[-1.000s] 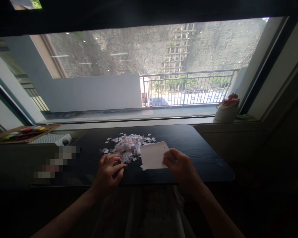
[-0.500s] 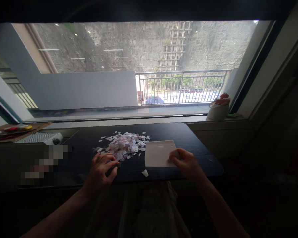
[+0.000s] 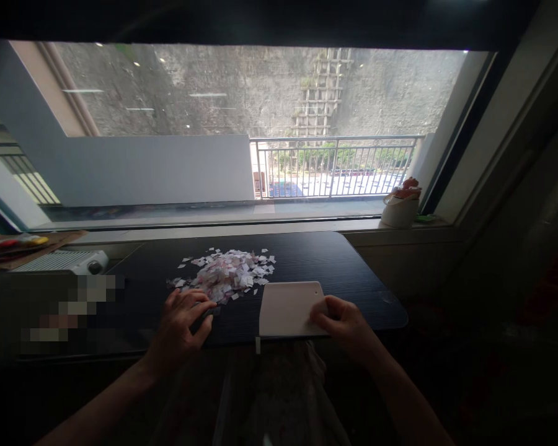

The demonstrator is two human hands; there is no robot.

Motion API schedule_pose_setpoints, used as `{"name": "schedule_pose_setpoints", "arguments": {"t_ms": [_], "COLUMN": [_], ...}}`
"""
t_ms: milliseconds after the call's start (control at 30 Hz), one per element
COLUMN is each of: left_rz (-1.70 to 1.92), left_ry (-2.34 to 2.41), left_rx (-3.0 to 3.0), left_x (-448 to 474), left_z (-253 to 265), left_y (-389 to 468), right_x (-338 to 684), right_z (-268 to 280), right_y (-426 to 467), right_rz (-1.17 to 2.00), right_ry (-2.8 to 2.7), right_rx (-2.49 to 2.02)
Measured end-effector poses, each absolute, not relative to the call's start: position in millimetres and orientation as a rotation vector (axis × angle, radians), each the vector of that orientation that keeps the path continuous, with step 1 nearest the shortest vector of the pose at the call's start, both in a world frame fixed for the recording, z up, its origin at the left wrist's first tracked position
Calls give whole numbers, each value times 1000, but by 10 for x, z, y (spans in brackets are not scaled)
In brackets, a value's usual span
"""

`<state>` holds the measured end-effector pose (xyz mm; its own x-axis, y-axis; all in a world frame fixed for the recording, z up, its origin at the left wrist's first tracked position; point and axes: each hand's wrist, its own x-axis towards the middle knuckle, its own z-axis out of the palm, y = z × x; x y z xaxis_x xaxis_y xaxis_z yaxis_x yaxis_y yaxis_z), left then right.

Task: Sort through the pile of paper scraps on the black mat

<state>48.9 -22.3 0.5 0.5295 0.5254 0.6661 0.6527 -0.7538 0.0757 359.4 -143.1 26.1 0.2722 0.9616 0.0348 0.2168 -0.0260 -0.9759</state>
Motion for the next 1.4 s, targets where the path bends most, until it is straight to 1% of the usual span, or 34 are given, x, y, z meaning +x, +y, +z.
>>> {"name": "schedule_pose_setpoints", "arguments": {"t_ms": [167, 333, 500, 633, 733, 900, 967, 1133, 1233, 1300, 1400], "left_rz": [-1059, -1100, -1253, -1384, -1464, -1417, -1389, -1376, -1364, -1352, -1340], "left_ry": [-1020, -1077, -1175, -1234, -1285, -1314, -1340, -1431, -1442, -1440, -1445], "left_rx": [-2589, -2607, -2576, -2545, -2506, -2457, -2427, -2368, -2363, -2360, -2361], "left_x": [492, 493, 488, 479, 460, 331, 247, 117, 132, 152, 167], "left_z": [9, 17, -7, 7, 55, 127, 117, 26, -2, -4, -4], "left_y": [-226, -235, -193, -159, -147, -104, -65, 16, 9, -7, -24], "right_x": [3539, 3225, 2878, 2787, 2804, 2831, 2826, 2811, 2799, 2783, 2745], "right_z": [279, 310, 314, 295, 291, 268, 247, 211, 221, 233, 236], "right_y": [-1439, -1262, -883, -747, -752, -716, -694, -719, -738, -723, -676], "right_rz": [810, 733, 716, 664, 729, 638, 686, 966, 1049, 981, 723], "right_ry": [-1151, -1211, -1280, -1337, -1367, -1325, -1315, -1318, -1333, -1317, -1284], "right_rx": [-1504, -1449, -1386, -1483, -1491, -1513, -1506, -1420, -1386, -1390, -1473]}}
